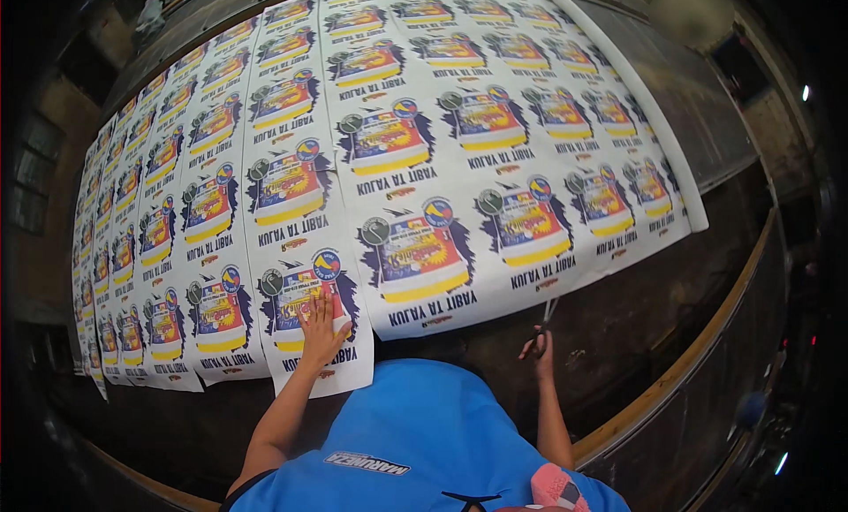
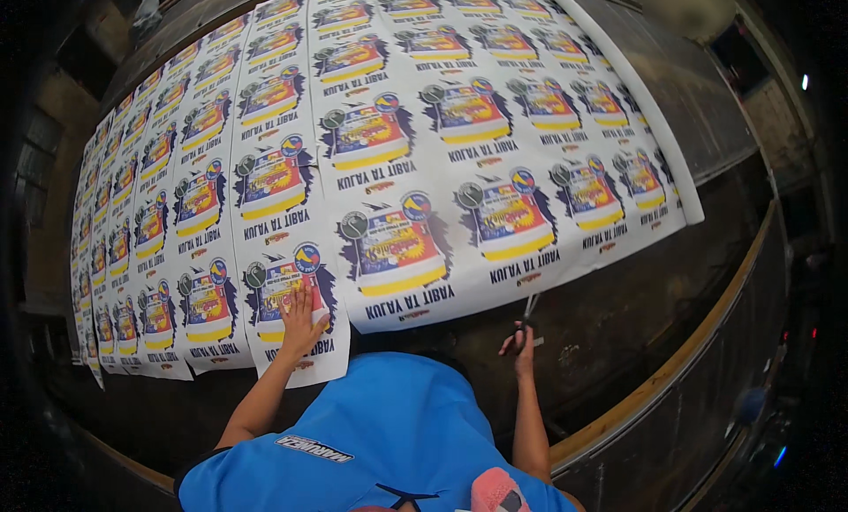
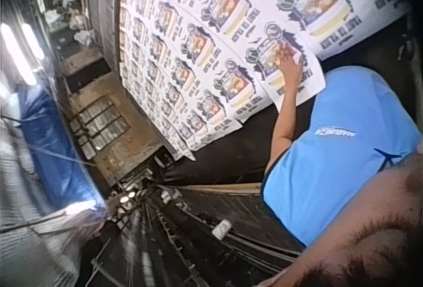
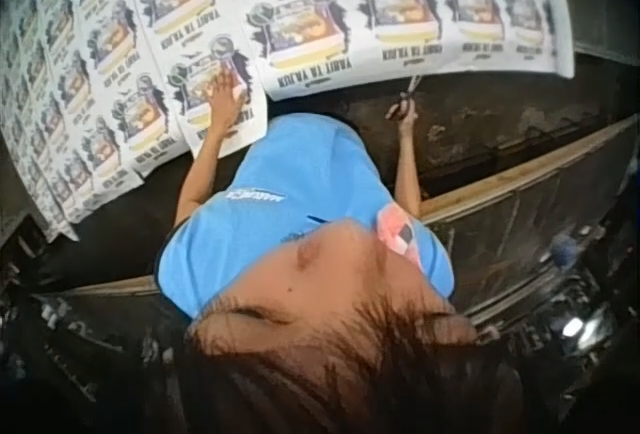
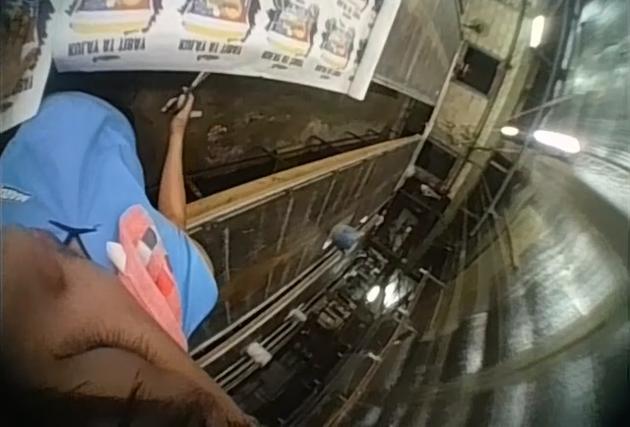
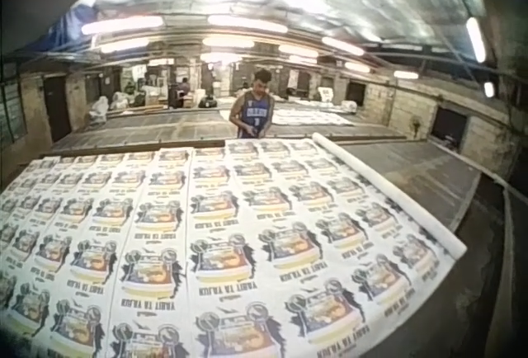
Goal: Cutting individual printed graphics from a large roll of material using scissors on an industrial table.
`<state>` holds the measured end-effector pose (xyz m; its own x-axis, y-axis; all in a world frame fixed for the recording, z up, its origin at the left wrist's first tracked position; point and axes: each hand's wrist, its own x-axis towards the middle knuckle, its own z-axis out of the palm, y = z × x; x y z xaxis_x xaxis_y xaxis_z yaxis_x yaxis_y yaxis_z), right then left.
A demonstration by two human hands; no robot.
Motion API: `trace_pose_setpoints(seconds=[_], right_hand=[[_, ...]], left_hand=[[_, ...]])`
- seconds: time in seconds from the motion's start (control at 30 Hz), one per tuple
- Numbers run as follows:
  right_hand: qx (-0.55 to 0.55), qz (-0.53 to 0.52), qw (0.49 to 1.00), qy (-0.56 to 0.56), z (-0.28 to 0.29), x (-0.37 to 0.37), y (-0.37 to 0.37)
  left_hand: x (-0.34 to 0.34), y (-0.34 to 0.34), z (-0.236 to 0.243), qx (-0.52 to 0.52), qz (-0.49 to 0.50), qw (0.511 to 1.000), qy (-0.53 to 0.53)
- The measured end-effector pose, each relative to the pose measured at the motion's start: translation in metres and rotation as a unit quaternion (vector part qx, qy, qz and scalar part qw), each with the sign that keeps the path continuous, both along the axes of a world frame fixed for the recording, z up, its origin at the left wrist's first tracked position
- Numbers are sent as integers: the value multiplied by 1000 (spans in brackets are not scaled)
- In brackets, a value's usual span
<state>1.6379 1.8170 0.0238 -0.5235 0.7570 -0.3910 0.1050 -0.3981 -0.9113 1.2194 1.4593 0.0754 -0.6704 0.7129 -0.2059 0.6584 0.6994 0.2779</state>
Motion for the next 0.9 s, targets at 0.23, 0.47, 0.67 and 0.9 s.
trace_pose_setpoints(seconds=[0.23,0.47,0.67,0.9], right_hand=[[-59,114,990,-51,-71,22,-35],[-3,248,959,139,-3,-7,-34],[-13,243,965,101,50,-18,-20],[-70,215,973,45,88,-19,-10]], left_hand=[[46,27,7,-9,-4,1000,14],[151,160,43,67,-169,983,-1],[191,233,32,82,-243,965,44],[174,227,15,63,-273,960,33]])
